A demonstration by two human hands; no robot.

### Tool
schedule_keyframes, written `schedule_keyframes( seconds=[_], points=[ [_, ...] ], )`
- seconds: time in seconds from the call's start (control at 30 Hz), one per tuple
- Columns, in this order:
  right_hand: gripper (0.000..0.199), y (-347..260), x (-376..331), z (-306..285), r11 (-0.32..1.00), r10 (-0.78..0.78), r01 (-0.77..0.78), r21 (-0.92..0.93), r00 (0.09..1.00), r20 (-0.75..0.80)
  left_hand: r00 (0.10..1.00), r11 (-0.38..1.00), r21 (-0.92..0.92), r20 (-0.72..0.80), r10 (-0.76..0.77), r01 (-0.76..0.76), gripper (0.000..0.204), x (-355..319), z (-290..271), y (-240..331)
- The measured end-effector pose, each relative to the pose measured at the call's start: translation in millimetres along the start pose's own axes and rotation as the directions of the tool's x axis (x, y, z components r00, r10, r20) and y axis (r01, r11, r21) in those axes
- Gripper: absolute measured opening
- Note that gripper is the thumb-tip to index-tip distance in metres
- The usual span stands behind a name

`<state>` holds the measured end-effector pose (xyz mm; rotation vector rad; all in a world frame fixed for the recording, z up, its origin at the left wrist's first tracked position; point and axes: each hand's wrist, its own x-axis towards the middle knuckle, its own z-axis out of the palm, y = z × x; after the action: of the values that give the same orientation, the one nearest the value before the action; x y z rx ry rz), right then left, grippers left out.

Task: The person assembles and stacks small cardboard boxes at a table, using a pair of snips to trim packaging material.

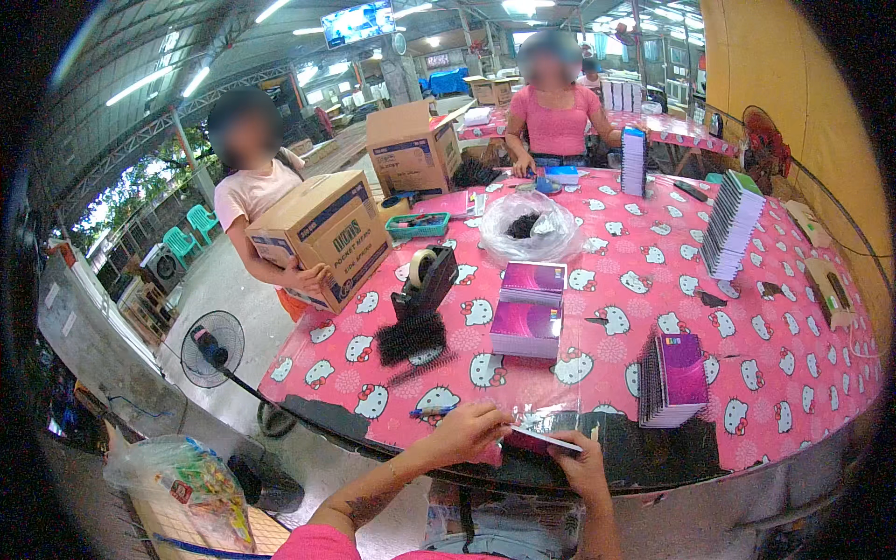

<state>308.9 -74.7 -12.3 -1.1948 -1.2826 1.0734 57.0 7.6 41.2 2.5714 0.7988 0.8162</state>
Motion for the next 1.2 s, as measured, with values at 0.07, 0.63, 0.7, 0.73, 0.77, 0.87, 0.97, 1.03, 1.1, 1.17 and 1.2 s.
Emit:
schedule_keyframes(
  seconds=[0.07, 0.63, 0.7, 0.73, 0.77, 0.87, 0.97, 1.03, 1.1, 1.17, 1.2],
  points=[
    [0.021, 1.3, 0.2, -0.1, 1.000, 0.006, -0.006, 0.002, 1.000, 0.000, 0.999, 1.000, -0.010, -0.032, 0.022, -0.022, 0.026, 3.5, -1.3, 6.5],
    [0.022, 2.2, -1.6, 0.3, 0.996, 0.018, -0.019, 0.084, 1.000, 0.013, 0.982, 0.989, 0.108, -0.149, 0.119, -0.103, 0.025, 8.1, 3.0, 6.9],
    [0.022, 0.6, -1.4, 0.7, 0.997, 0.024, -0.027, 0.077, 0.999, 0.027, 0.994, 0.986, 0.137, -0.034, 0.102, -0.096, 0.025, 5.4, 5.5, -3.5],
    [0.022, -0.2, -1.4, 1.2, 0.997, 0.027, -0.029, 0.073, 0.999, 0.036, 0.996, 0.984, 0.153, 0.022, 0.090, -0.092, 0.025, 3.9, 6.1, -7.2],
    [0.021, -0.9, -1.6, 2.1, 0.997, 0.025, -0.027, 0.071, 0.999, 0.034, 0.997, 0.986, 0.147, 0.012, 0.077, -0.078, 0.025, 1.4, 9.1, -8.4],
    [0.022, -1.1, -1.9, 0.4, 0.999, 0.026, -0.028, 0.046, 0.999, 0.034, 0.998, 0.992, 0.111, 0.015, 0.054, -0.055, 0.026, 7.3, 9.7, 2.0],
    [0.038, -5.3, -7.3, 0.7, 0.996, -0.033, 0.032, -0.077, 0.999, -0.016, 0.996, 0.997, 0.069, 0.085, 0.022, -0.028, 0.027, 4.1, 12.7, 4.2],
    [0.053, -24.2, -24.0, 7.3, 0.953, -0.197, 0.153, -0.263, 0.968, -0.152, 0.991, 0.998, 0.066, 0.133, -0.025, 0.016, 0.028, 1.7, 7.2, 10.2],
    [0.068, -6.7, -59.4, -8.2, 0.785, -0.452, 0.298, -0.542, 0.875, -0.173, 0.983, 0.982, -0.134, 0.146, -0.112, 0.132, 0.027, -3.6, 9.8, 1.2],
    [0.056, 20.6, -105.8, -9.1, 0.768, -0.386, 0.265, -0.583, 0.918, -0.092, 0.912, 0.869, -0.336, 0.318, -0.257, 0.362, 0.027, -3.2, 7.3, -1.9],
    [0.052, 35.3, -126.5, -6.5, 0.798, -0.245, 0.194, -0.570, 0.970, -0.012, 0.908, 0.871, -0.318, 0.318, -0.274, 0.374, 0.031, -12.8, 15.2, -17.9]
  ],
)
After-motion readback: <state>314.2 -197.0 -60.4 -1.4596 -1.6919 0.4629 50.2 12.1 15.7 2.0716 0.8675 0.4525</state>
